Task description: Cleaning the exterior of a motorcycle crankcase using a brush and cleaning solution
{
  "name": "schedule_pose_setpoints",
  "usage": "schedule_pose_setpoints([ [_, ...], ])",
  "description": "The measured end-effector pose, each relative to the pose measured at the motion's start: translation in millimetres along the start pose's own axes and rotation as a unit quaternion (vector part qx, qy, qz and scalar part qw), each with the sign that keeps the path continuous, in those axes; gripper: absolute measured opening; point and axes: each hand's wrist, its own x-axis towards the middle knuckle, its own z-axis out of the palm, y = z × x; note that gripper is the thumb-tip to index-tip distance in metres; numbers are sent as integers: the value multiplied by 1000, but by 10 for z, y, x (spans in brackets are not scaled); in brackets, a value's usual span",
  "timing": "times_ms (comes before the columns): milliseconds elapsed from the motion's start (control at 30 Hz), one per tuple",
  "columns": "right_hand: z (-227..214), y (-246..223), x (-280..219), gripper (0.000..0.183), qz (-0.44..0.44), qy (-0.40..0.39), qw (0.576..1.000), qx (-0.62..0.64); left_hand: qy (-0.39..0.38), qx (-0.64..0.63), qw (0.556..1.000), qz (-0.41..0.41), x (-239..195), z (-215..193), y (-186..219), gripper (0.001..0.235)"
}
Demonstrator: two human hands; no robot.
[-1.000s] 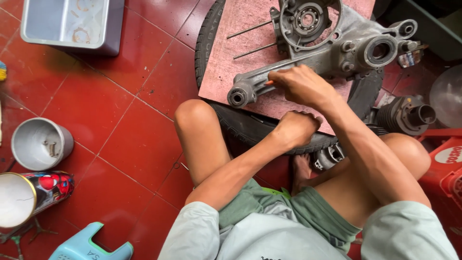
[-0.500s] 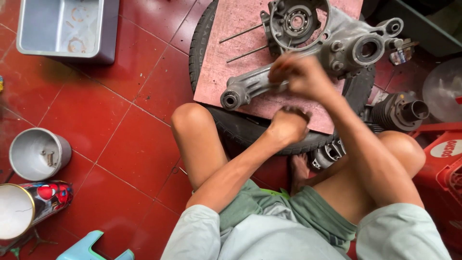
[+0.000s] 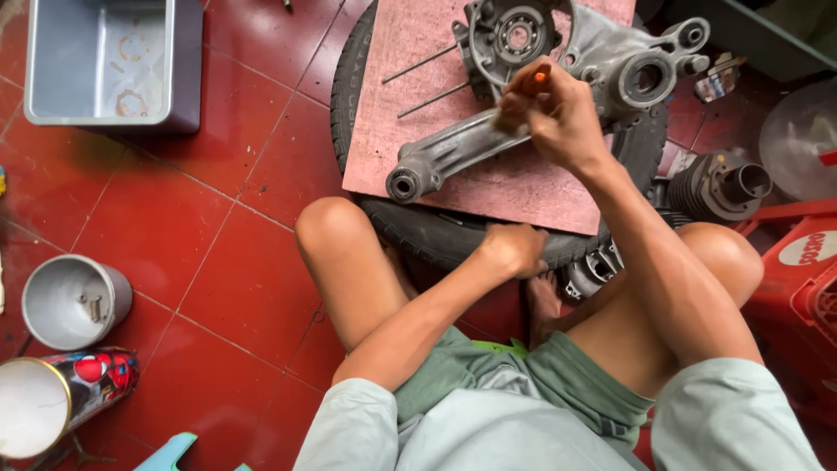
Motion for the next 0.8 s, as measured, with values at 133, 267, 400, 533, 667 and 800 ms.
schedule_pose_setpoints([
  [133, 88, 2, -151, 39, -28, -69, 976, -204, 43, -11, 999, 0, 275, 188, -60, 51],
  [267, 644, -438, -248, 11, 18, -1, 999, -43, 54, 12, 998, 17, 50, -52, -47, 51],
  [400, 320, -571, -20, 12, 18, 100, 992, 75, 40, 37, 998, 30, -163, -316, -7, 59],
  [533, 341, -358, -54, 15, 5, 166, 986, -11, 60, 29, 997, 45, -319, -617, 92, 61],
  [667, 750, -541, -134, 11, 61, 141, 976, 154, 100, 33, 993, 60, -125, -770, 188, 61],
  [800, 423, -723, 53, 9, 83, 191, 943, 261, 124, 22, 990, 57, -139, -670, 157, 60],
])
